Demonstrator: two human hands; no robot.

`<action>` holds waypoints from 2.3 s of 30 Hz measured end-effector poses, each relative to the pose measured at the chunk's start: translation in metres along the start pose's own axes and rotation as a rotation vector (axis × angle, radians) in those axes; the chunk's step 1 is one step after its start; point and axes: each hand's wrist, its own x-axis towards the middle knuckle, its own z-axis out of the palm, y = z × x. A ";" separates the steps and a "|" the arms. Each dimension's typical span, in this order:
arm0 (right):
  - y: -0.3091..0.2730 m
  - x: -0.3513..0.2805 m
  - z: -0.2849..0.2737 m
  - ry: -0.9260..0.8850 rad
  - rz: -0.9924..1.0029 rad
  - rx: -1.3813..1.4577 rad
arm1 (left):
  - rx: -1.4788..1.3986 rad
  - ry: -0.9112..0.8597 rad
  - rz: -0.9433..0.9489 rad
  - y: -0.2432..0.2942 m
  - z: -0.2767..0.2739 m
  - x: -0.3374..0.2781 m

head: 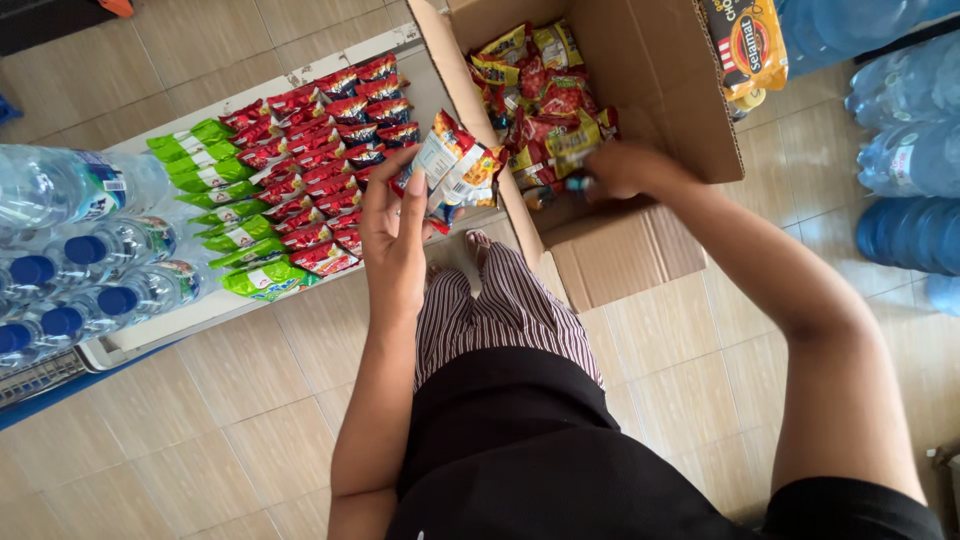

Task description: The person takes snack packets from a cardboard box and arranges them in neat rows on a low shelf. They handle the packets one at a time, placing them in color-coordinated lines next to bottled water and other products.

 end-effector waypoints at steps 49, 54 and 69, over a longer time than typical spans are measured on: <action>-0.190 0.128 0.082 0.831 -0.305 0.964 | -0.119 0.545 0.024 0.001 -0.177 -0.091; -0.190 0.131 0.088 0.832 -0.328 0.976 | -0.124 0.535 0.011 -0.001 -0.181 -0.092; -0.254 0.006 0.029 0.841 -0.373 1.033 | -0.025 0.380 0.079 -0.026 -0.170 -0.078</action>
